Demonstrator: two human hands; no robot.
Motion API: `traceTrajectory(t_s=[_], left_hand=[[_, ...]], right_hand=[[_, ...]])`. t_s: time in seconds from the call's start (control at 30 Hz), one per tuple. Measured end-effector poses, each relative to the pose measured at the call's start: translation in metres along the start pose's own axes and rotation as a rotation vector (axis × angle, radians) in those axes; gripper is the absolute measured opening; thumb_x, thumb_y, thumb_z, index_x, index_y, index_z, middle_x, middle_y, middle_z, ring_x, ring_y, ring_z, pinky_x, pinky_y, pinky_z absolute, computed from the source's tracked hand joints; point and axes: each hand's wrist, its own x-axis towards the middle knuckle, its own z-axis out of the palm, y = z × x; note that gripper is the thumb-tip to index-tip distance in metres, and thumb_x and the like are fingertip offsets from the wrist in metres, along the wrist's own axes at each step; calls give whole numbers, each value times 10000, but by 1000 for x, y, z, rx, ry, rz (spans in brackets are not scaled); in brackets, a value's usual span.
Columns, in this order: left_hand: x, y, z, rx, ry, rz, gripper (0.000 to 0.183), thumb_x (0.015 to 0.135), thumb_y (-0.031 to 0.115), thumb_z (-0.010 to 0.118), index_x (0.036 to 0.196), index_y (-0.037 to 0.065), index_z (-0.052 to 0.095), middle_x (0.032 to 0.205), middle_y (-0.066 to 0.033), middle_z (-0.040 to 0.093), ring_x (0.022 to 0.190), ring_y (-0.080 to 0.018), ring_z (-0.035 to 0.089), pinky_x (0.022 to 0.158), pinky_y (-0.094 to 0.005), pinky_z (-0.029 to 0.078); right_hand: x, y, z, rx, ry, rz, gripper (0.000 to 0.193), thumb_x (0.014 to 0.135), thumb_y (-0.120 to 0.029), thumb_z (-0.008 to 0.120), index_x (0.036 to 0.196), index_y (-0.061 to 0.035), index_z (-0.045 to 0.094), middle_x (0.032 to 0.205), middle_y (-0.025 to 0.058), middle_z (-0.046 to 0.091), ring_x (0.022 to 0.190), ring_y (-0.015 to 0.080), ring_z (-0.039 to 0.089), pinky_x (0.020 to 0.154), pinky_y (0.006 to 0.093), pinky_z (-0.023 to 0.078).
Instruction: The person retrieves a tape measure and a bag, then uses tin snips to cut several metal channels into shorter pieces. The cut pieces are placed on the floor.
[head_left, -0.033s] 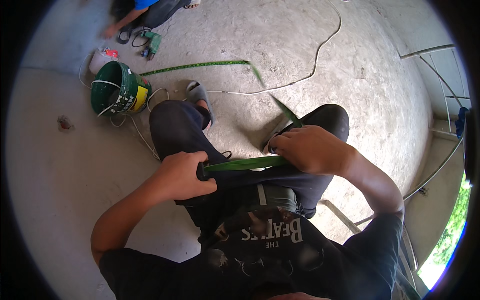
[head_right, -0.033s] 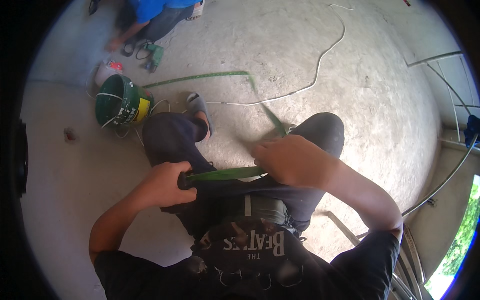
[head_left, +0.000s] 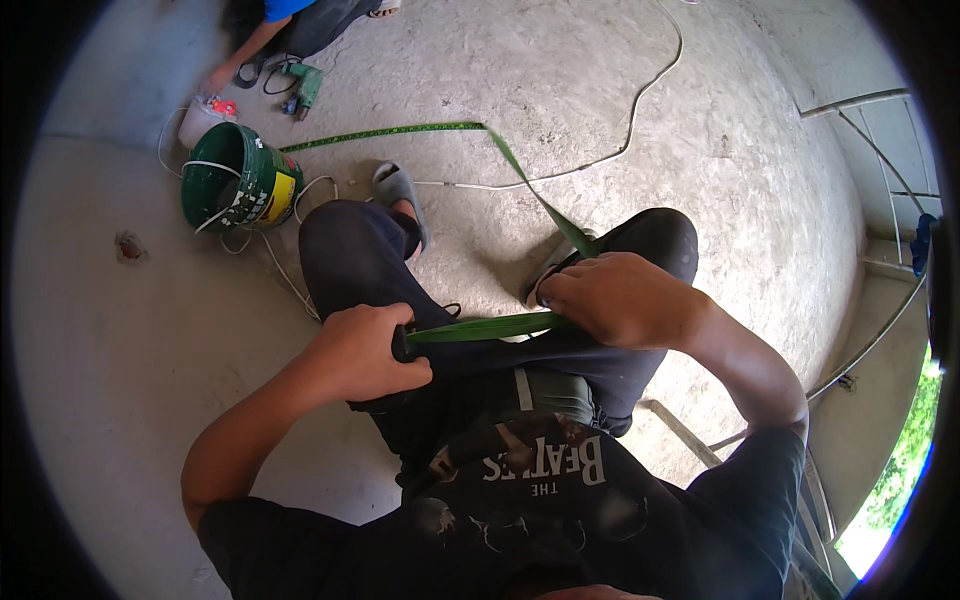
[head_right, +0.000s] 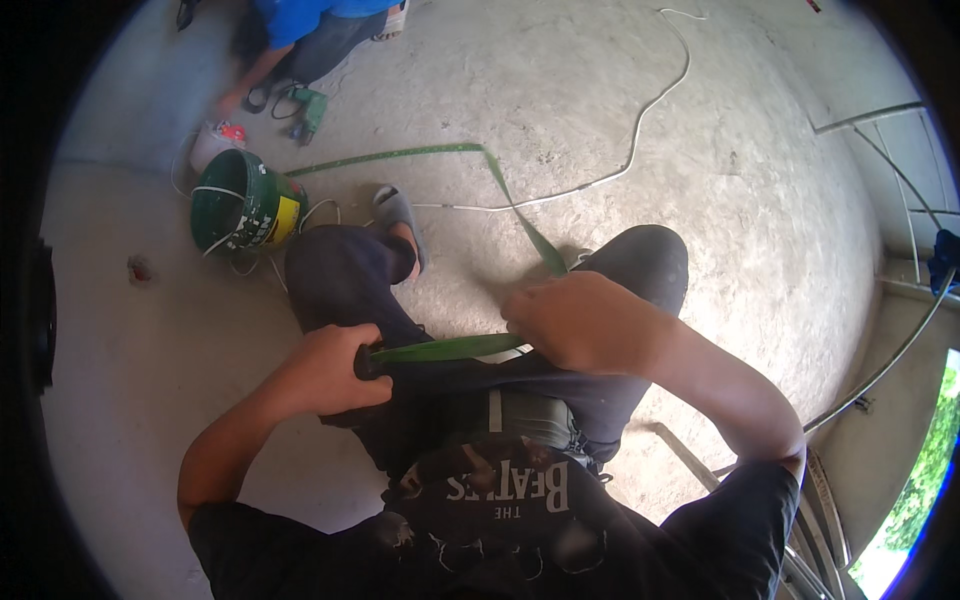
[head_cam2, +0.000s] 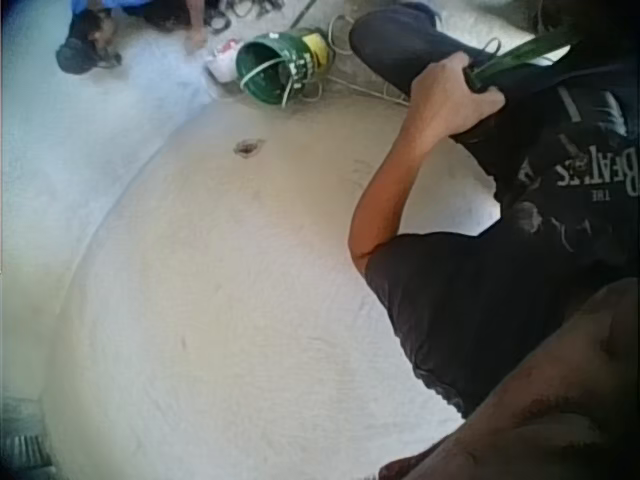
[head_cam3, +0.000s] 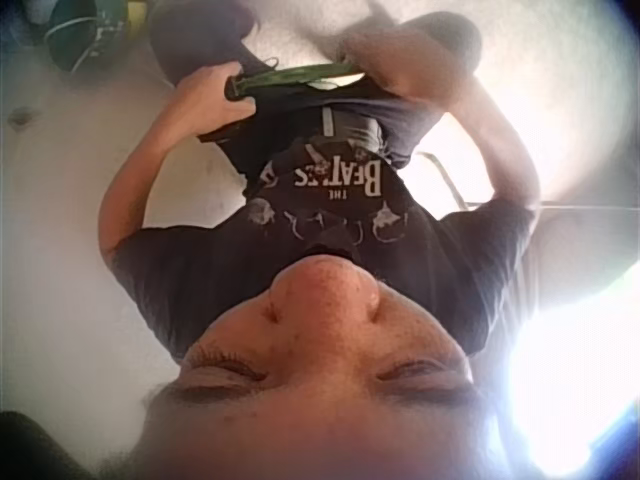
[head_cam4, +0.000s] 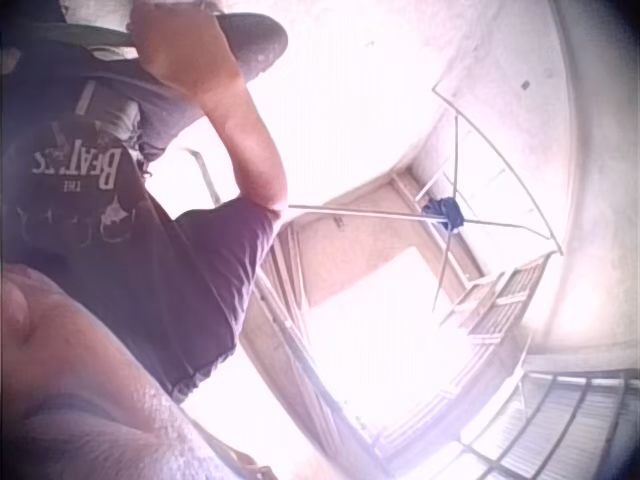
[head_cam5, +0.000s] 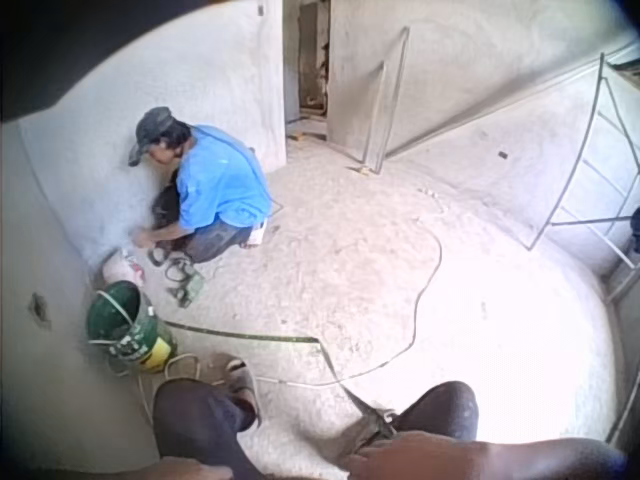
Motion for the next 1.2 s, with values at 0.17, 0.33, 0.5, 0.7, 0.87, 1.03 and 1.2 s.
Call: traceTrajectory(t_s=[0.17,0.33,0.5,0.7,0.87,1.03,1.2], left_hand=[[-2,-3,0,21,-14,-26,495,739,418,744,988,-6,687,815,-235,713,819,-405,715,786,-459,563],[-6,-9,-2,23,-32,-43,565,744,447,733,1070,-14,703,921,-240,734,913,-402,720,846,-455,568],[-14,-16,-2,16,-25,-18,675,773,442,745,1241,-36,659,850,-189,748,861,-357,739,817,-424,571],[-18,-20,2,38,-19,-12,741,783,500,725,1296,-27,637,927,-199,756,933,-368,735,870,-435,564],[-21,-28,7,5,30,36,695,794,499,713,1286,11,656,952,-206,752,931,-375,730,850,-446,566],[-11,-7,1,-31,20,207,594,799,458,713,1192,13,687,901,-190,746,882,-366,726,804,-444,559],[-30,18,-4,-98,16,257,525,803,422,715,1136,18,688,854,-179,731,850,-354,723,782,-440,549]], right_hand=[[14,-9,1,51,-72,2,200,1032,-230,526,1089,-72,634,928,135,682,933,342,666,830,448,492],[27,-20,4,-43,28,-132,181,1011,-223,561,1066,-66,630,867,121,667,854,338,662,813,460,493],[35,-40,-3,-187,47,-152,175,993,-220,587,1066,-75,653,853,106,674,878,307,677,842,449,498],[28,-36,-15,-196,21,-107,214,1008,-250,571,1061,-69,671,854,128,690,856,353,683,800,471,517],[-3,-33,-43,-304,-20,97,157,979,-216,590,916,-84,646,785,120,661,794,346,669,725,468,501],[-58,-57,-70,-355,247,-5,130,925,-170,642,819,-105,606,704,112,580,681,347,613,676,467,470],[-95,-60,-92,-561,426,7,287,879,-202,693,685,-115,501,623,75,488,591,294,553,566,449,408]])
